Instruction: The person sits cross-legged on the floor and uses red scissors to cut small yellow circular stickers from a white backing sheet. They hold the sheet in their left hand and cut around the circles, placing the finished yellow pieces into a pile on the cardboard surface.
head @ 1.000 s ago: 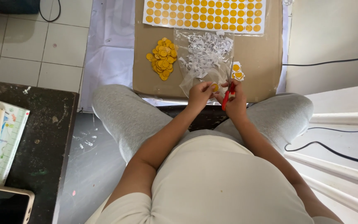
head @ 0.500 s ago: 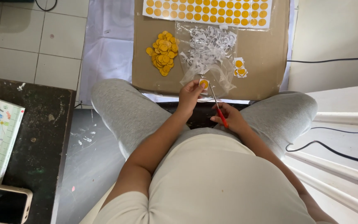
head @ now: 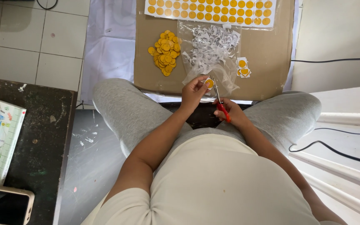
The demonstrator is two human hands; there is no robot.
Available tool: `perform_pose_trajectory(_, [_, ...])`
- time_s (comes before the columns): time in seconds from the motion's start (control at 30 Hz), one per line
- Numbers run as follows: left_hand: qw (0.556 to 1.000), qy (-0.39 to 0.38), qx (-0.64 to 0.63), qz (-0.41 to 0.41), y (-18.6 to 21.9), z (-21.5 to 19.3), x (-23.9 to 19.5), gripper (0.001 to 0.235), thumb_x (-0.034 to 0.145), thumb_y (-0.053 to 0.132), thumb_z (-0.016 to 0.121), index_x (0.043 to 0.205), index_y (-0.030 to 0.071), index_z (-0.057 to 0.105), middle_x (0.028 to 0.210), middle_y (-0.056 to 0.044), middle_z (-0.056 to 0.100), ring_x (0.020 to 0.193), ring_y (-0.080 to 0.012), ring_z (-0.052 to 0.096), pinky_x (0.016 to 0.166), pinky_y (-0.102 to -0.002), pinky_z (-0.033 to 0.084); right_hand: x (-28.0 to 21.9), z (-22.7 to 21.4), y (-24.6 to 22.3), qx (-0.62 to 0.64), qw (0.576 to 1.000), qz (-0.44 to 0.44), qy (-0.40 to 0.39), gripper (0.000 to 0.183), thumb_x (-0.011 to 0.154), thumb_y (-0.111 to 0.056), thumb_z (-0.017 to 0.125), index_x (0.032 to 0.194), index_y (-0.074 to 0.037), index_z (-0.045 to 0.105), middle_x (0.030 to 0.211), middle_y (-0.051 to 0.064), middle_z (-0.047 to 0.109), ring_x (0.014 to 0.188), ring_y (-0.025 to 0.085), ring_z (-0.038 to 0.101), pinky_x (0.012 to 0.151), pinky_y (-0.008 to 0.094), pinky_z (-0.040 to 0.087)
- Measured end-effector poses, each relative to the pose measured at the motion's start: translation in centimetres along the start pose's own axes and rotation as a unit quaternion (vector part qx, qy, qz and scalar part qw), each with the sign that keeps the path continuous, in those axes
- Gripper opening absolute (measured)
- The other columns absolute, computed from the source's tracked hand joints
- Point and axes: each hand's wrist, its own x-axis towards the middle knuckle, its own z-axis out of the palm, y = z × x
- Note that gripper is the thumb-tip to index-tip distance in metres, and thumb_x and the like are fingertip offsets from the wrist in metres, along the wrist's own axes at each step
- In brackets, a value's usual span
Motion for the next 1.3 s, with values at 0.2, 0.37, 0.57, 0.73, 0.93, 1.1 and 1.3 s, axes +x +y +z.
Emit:
perform_pose_trajectory(0.2, [1.0, 0.013, 0.004, -0.005, 1.4, 0.8, -1.3, 0.028, 0.098, 0.017, 0.077, 0.121, 0.003, 0.069, 0.093, -0.012, 0.068, 0.083, -0.0161, 0.076, 0.079, -0.027, 0.065, -0.2, 0.2, -0.7, 0.041, 0.999, -0.004, -0.017, 0.056, 0.08, -0.025, 0.089, 0.125, -0.001, 0.064, 0.075, 0.014, 0.067, 0.056, 0.018, 0.065, 0.057, 0.029, 0.052])
perform_pose_trajectory(0.37, [1.0, 0.016, 0.003, -0.018, -0.5, 1.1, -1.9, 0.024, 0.095, 0.016, 0.079, 0.114, 0.003, 0.071, 0.093, -0.012, 0.069, 0.082, -0.0138, 0.075, 0.077, -0.027, 0.065, -0.3, 0.1, -0.9, 0.044, 0.999, 0.0, -0.025, 0.057, 0.08, -0.029, 0.087, 0.123, 0.0, 0.065, 0.077, 0.014, 0.067, 0.058, 0.018, 0.065, 0.059, 0.03, 0.052])
perform_pose_trajectory(0.57, [0.998, 0.0, -0.036, -0.047, -0.4, 1.1, -1.6, 0.025, 0.094, 0.015, 0.081, 0.112, 0.001, 0.071, 0.091, -0.014, 0.069, 0.081, -0.0159, 0.077, 0.075, -0.027, 0.067, -0.5, 0.0, -0.5, 0.051, 0.998, -0.014, -0.027, 0.057, 0.082, -0.032, 0.085, 0.124, 0.0, 0.064, 0.075, 0.014, 0.066, 0.059, 0.019, 0.064, 0.058, 0.03, 0.05])
perform_pose_trajectory(0.73, [0.997, -0.009, -0.046, -0.064, -0.1, 1.1, -1.8, 0.028, 0.093, 0.015, 0.082, 0.114, 0.0, 0.069, 0.09, -0.015, 0.07, 0.08, -0.0172, 0.077, 0.074, -0.028, 0.068, -0.4, 0.0, -0.3, 0.056, 0.998, -0.018, -0.029, 0.06, 0.082, -0.039, 0.085, 0.123, 0.0, 0.064, 0.074, 0.015, 0.066, 0.058, 0.019, 0.063, 0.057, 0.03, 0.049])
perform_pose_trajectory(0.93, [0.998, 0.007, -0.041, -0.054, -0.9, 0.9, -1.5, 0.029, 0.091, 0.015, 0.085, 0.112, 0.0, 0.07, 0.086, -0.014, 0.067, 0.078, -0.0138, 0.075, 0.077, -0.028, 0.067, -0.3, 0.1, -0.1, 0.063, 0.997, -0.019, -0.046, 0.063, 0.081, -0.044, 0.083, 0.124, -0.002, 0.063, 0.074, 0.014, 0.066, 0.059, 0.019, 0.064, 0.048, 0.025, 0.043])
perform_pose_trajectory(1.1, [0.998, 0.001, -0.045, -0.052, -0.6, 0.9, -1.7, 0.026, 0.091, 0.013, 0.084, 0.11, 0.001, 0.072, 0.084, -0.014, 0.068, 0.076, -0.0138, 0.075, 0.076, -0.028, 0.067, -0.2, 0.0, -0.1, 0.073, 0.996, -0.016, -0.053, 0.067, 0.079, -0.049, 0.082, 0.124, -0.002, 0.063, 0.074, 0.013, 0.065, 0.059, 0.018, 0.064, 0.045, 0.023, 0.042])
perform_pose_trajectory(1.3, [0.996, -0.001, -0.065, -0.061, -1.1, 0.9, -1.7, 0.028, 0.091, 0.013, 0.084, 0.113, 0.001, 0.072, 0.086, -0.013, 0.069, 0.079, -0.0129, 0.075, 0.078, -0.027, 0.067, -0.1, -0.2, 0.5, 0.083, 0.995, -0.014, -0.056, 0.069, 0.079, -0.05, 0.082, 0.124, -0.002, 0.062, 0.073, 0.014, 0.065, 0.059, 0.017, 0.064, 0.04, 0.019, 0.04])
